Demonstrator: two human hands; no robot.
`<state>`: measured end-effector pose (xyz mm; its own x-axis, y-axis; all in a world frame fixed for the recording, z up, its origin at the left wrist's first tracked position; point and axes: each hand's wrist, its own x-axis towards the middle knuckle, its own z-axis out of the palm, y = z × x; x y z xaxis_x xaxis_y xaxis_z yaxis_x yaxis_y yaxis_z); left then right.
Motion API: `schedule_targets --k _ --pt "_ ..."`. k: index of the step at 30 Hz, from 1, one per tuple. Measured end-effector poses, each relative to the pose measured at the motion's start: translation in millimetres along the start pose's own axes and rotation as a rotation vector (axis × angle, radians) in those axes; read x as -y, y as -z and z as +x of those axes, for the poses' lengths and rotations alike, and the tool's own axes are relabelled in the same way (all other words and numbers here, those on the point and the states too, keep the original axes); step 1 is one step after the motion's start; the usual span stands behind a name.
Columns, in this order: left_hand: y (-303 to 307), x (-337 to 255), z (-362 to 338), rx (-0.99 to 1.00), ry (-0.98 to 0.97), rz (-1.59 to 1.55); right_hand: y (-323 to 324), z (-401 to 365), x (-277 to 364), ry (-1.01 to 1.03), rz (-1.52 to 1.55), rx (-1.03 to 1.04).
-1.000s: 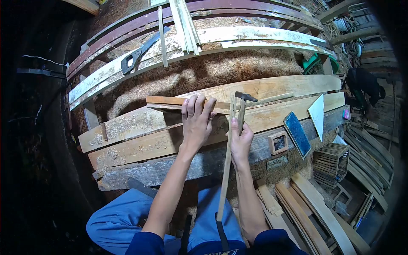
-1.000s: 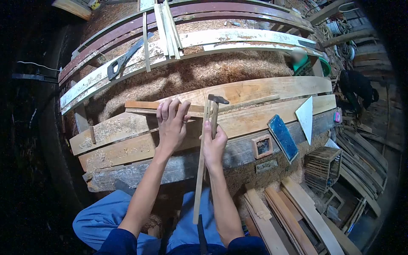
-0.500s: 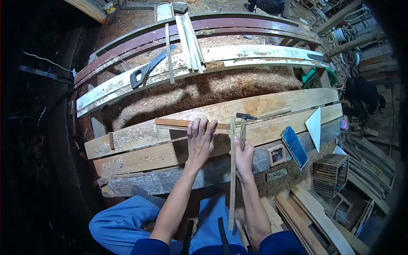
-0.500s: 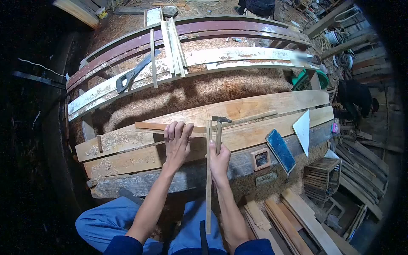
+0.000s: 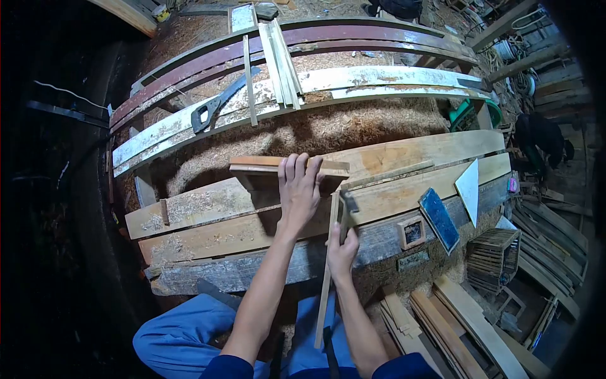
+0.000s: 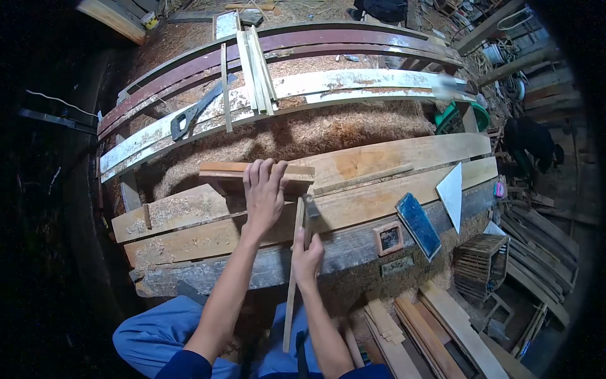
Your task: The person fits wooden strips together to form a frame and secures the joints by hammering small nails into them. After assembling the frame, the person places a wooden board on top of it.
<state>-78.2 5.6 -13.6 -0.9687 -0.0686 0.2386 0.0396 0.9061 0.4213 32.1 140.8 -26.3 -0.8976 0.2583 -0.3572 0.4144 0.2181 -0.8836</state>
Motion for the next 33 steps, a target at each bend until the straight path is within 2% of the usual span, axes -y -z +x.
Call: schedule_targets --k 2,4,6,8,12,14,18,21,22,24,28,30,31,33 --pt "-2 3 1 -0.011 -0.01 0.005 4 -5 -1 -0.018 0.061 -0.016" --pt "-1 2 -11 -0.022 -0.032 -0.007 18 -5 8 -0.039 0.079 -0.124" --pt "5 -3 -23 0.007 -0.01 -0.02 33 -7 20 -0.025 0.015 -0.115" --pt "7 -8 -31 0.014 0.001 -0.004 36 2 27 -0.054 0.158 -0.038" --pt "5 -3 -40 0.008 -0.022 0.017 27 17 37 -0.005 0.179 0.003" --pt "0 -3 -42 -0.014 -0.028 0.041 30 14 28 -0.057 0.161 0.086" --pt "0 -3 -46 -0.011 -0.017 0.049 27 9 20 -0.005 0.18 0.02" --pt "2 -3 -49 0.007 -0.027 0.044 34 17 25 -0.063 0.173 -0.136" --pt "2 -2 -51 0.004 -0.024 0.047 35 25 21 -0.006 0.156 -0.18" --pt "5 -2 -56 0.018 -0.037 0.034 42 62 -11 0.065 -0.021 -0.211" --pt "34 3 -60 0.034 -0.057 -0.002 51 114 -11 0.093 -0.213 -0.163" --pt "42 17 -66 0.089 -0.018 -0.047 54 132 -31 0.194 -0.531 -0.234" --pt "38 22 -67 -0.063 -0.102 -0.003 56 134 -35 0.162 -0.58 -0.194" --pt "38 29 -77 -0.079 -0.133 -0.026 54 139 -51 0.237 -0.6 -0.191"
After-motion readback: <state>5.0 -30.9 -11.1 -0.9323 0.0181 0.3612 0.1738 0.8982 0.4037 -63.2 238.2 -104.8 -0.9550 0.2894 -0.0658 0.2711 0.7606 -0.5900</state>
